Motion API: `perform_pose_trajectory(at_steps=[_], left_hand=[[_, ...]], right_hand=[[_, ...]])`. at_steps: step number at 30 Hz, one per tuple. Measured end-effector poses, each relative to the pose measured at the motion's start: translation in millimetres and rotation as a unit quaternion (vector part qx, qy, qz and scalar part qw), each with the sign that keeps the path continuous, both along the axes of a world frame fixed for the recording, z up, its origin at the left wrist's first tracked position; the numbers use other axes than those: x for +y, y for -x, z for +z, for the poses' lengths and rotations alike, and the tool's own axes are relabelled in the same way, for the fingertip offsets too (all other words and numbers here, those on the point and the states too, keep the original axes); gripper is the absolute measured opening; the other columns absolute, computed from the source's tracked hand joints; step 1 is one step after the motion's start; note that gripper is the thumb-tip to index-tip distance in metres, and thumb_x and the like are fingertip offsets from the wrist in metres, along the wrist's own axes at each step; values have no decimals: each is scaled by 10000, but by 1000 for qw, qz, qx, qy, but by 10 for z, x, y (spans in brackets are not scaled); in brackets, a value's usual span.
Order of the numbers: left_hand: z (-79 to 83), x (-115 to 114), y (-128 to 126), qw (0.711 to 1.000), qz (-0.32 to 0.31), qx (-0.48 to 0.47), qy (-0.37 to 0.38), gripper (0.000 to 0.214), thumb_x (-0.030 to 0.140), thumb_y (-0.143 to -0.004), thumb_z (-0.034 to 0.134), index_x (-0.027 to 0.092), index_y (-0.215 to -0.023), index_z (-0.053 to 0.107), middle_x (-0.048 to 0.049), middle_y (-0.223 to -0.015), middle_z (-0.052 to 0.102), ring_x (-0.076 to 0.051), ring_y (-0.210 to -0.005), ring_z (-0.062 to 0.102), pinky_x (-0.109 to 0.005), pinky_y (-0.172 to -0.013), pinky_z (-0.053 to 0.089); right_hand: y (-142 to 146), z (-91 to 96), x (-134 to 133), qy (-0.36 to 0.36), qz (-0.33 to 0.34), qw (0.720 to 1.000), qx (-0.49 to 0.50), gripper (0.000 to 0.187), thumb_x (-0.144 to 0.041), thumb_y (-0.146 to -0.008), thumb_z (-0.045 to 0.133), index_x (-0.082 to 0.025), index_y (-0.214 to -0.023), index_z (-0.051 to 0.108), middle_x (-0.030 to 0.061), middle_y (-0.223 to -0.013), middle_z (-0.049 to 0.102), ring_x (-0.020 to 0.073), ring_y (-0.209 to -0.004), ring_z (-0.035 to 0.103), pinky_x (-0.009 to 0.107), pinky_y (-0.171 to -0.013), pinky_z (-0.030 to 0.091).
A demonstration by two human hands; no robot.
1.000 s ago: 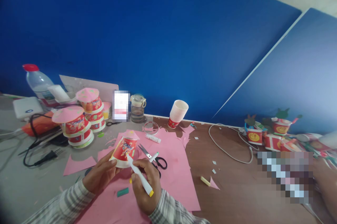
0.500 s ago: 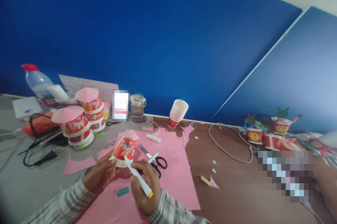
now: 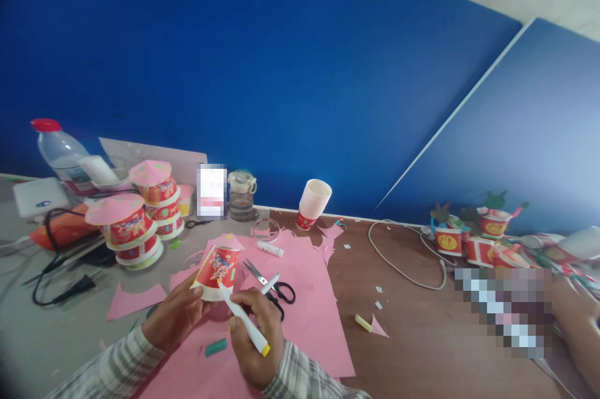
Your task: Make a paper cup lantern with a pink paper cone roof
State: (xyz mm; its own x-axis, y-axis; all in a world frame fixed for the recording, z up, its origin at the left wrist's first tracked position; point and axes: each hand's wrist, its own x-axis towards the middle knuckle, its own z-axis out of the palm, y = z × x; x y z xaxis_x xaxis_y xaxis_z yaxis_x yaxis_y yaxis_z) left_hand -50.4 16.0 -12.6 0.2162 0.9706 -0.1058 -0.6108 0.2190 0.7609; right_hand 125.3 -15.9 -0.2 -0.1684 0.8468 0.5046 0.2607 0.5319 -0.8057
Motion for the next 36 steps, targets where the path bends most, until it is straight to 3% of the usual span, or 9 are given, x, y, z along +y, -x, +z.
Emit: perform_pose_trajectory(at_steps=[14,23,29,36], left_hand=[[-17,2,1,1000,2,8,8,408,264,-555,624,210,-956,570,-74,-877,673,-274,-852,555,-396,-720,439],[9,1,-3,1000,-3,6,10,425,250,-550,627,206,-969,564,-80,-888,673,-275,-846,559,-407,-735,436],[-12,7,1,1000,8,-3,26,506,233,-537,643,224,-1029,526,-71,-897,675,-271,-859,560,-393,-733,446],[-17,12,12,1000,-3,-11,25,516,234,-553,637,243,-1053,508,-70,-917,669,-287,-900,544,-418,-742,445]], right_hand=[[-1,18,1,-3,-4,1000,-9,214,-183,-757,561,-232,-961,600,-7,-708,666,179,-593,641,254,-559,530],[-29,13,-14,32,22,999,-24,193,-195,-756,567,-222,-944,604,4,-717,681,190,-613,652,269,-589,535],[-54,78,5,4,22,1000,-5,205,-156,-750,543,-223,-930,615,-8,-677,673,173,-564,634,242,-536,518],[-74,66,41,17,-15,999,26,192,-189,-745,549,-229,-918,621,-6,-676,667,177,-559,618,258,-520,500]])
